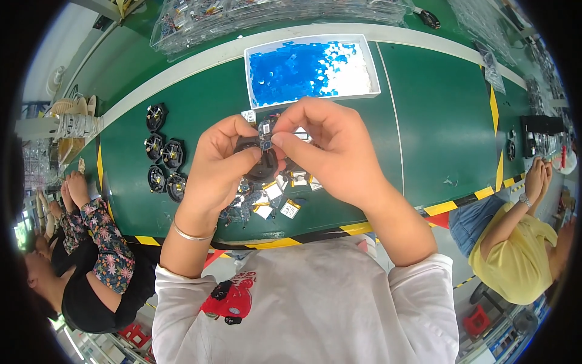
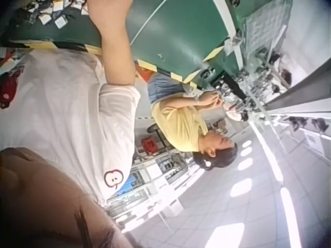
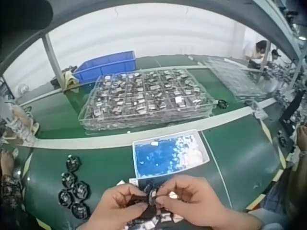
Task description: The person assembles small electronic components, including wiring and batteries, into device housings by hand.
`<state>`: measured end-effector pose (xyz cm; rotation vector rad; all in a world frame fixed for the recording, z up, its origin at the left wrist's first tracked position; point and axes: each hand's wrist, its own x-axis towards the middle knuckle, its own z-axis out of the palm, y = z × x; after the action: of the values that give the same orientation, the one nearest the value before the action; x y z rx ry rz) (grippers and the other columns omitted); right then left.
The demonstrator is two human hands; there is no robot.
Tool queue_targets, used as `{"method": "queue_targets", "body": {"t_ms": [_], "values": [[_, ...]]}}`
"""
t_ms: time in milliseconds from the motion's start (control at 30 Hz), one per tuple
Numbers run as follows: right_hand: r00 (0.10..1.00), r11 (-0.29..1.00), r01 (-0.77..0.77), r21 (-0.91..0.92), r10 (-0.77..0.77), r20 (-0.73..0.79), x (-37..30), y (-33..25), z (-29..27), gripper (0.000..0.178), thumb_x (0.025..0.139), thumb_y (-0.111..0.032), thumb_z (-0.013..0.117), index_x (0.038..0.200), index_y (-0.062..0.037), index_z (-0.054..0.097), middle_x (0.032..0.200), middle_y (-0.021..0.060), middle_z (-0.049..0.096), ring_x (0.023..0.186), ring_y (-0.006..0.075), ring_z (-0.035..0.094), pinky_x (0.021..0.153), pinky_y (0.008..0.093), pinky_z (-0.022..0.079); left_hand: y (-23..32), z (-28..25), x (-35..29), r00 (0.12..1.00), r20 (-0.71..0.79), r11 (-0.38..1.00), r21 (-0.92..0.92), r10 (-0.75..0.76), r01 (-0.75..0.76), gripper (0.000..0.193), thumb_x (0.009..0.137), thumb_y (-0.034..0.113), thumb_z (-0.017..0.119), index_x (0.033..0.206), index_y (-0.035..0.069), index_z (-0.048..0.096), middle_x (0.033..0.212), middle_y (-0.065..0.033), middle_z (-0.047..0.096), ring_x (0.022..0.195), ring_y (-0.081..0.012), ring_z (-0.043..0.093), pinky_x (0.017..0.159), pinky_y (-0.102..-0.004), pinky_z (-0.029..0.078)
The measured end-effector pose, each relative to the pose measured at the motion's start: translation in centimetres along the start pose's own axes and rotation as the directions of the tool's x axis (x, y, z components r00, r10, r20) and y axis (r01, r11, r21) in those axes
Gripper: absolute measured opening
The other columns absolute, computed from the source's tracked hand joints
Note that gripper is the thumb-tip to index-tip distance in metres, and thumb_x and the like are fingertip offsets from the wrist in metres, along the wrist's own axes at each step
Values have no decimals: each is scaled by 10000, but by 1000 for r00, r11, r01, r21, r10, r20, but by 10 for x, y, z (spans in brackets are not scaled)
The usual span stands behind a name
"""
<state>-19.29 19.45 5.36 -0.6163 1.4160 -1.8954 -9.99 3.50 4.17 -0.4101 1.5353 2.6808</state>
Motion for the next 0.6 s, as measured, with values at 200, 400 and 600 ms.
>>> {"method": "queue_targets", "body": {"t_ms": [200,400,600], "values": [[999,999,48,-21,-48,-16,-2,-2,1,130,806,67,612,917,2,591,892,40,600,774,106,599,623,216,447,4,3,-1,1000,-24,1000,9,11,-11,137,792,-96,487,872,14,490,909,-169,651,742,-234,681,676,-327,569],[999,998,52,21,-52,-12,0,-5,-5,186,796,78,612,961,-2,580,909,55,598,827,127,601,690,233,476,3,4,1,999,-36,990,-144,7,-12,139,810,-84,537,931,-17,519,951,-166,647,837,-187,662,751,-298,548],[989,972,111,-209,-129,-77,0,0,-5,170,777,83,615,936,25,634,920,70,602,821,160,600,719,279,480,3,13,-3,995,70,975,206,72,-85,247,816,-41,580,1059,-23,541,844,-88,641,787,-156,656,669,-267,549]]}}
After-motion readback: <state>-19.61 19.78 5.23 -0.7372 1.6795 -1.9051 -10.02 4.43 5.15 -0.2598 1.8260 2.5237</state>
